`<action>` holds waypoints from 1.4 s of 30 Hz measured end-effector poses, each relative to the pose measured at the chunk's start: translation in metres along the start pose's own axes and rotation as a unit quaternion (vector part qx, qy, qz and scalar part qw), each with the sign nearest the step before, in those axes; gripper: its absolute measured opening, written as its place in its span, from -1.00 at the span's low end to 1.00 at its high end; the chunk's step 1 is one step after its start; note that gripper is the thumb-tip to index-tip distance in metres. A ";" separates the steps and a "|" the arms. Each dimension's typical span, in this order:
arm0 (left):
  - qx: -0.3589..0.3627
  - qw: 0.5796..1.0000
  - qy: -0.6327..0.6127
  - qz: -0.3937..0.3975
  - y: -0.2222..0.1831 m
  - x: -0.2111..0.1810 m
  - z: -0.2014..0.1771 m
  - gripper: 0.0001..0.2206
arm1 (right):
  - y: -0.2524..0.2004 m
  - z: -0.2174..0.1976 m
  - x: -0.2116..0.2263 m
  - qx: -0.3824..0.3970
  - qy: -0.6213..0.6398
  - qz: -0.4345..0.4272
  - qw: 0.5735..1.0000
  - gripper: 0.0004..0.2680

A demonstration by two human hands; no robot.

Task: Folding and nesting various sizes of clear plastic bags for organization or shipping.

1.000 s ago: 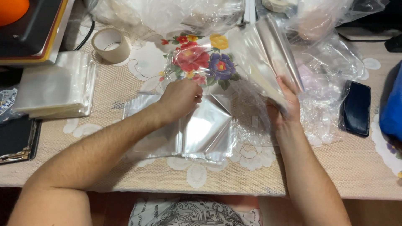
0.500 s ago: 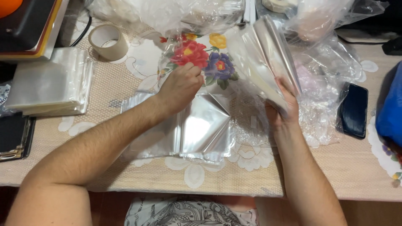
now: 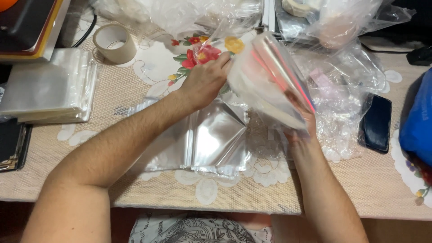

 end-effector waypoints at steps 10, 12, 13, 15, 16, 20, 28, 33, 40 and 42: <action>0.117 0.855 -0.440 -0.248 0.023 0.004 0.011 -0.50 | -0.046 -0.102 -0.044 -0.256 -0.054 0.065 0.963 -0.81; 0.060 0.713 -0.621 -0.319 0.020 0.014 0.021 -0.62 | -0.042 -0.116 -0.040 -0.234 -0.214 0.048 0.947 -0.81; 0.061 0.713 -0.622 -0.318 0.016 0.023 0.025 -0.62 | -0.039 -0.106 -0.032 -0.236 -0.214 0.047 0.947 -0.81; 0.055 0.934 -0.347 -0.065 0.027 0.015 0.004 -0.43 | -0.038 -0.096 -0.025 -0.293 -0.135 0.082 0.943 -0.79; 0.056 0.934 -0.347 -0.064 0.026 0.015 -0.003 -0.43 | -0.037 -0.088 -0.019 -0.294 -0.135 0.082 0.943 -0.79; 0.088 0.942 -0.322 -0.030 0.024 0.007 -0.015 -0.30 | -0.039 -0.071 -0.005 -0.340 -0.194 0.090 0.916 -0.85; 0.148 0.964 -0.218 0.017 0.028 -0.023 -0.017 -0.19 | -0.046 -0.056 0.001 -0.407 -0.123 0.089 0.901 -0.95; 0.147 0.975 -0.164 -0.040 0.029 -0.013 -0.012 -0.08 | -0.052 -0.114 -0.022 -0.444 -0.090 0.100 0.886 -0.57; 0.123 0.940 -0.304 -0.100 0.036 -0.009 -0.017 -0.12 | -0.048 -0.106 -0.027 -0.439 0.091 0.041 0.893 -0.67; 0.119 0.888 -0.410 -0.169 0.037 0.002 -0.016 -0.11 | -0.042 -0.091 -0.003 -0.394 0.054 -0.042 0.916 -0.73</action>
Point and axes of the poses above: each hand's wrist, its own y-axis towards the middle knuckle, its own z-axis out of the palm, x = y × z, the point moved 9 cm from there along y, towards the middle knuckle, and after that the axes turned 12 degrees about -y, right-handed, at the moved point
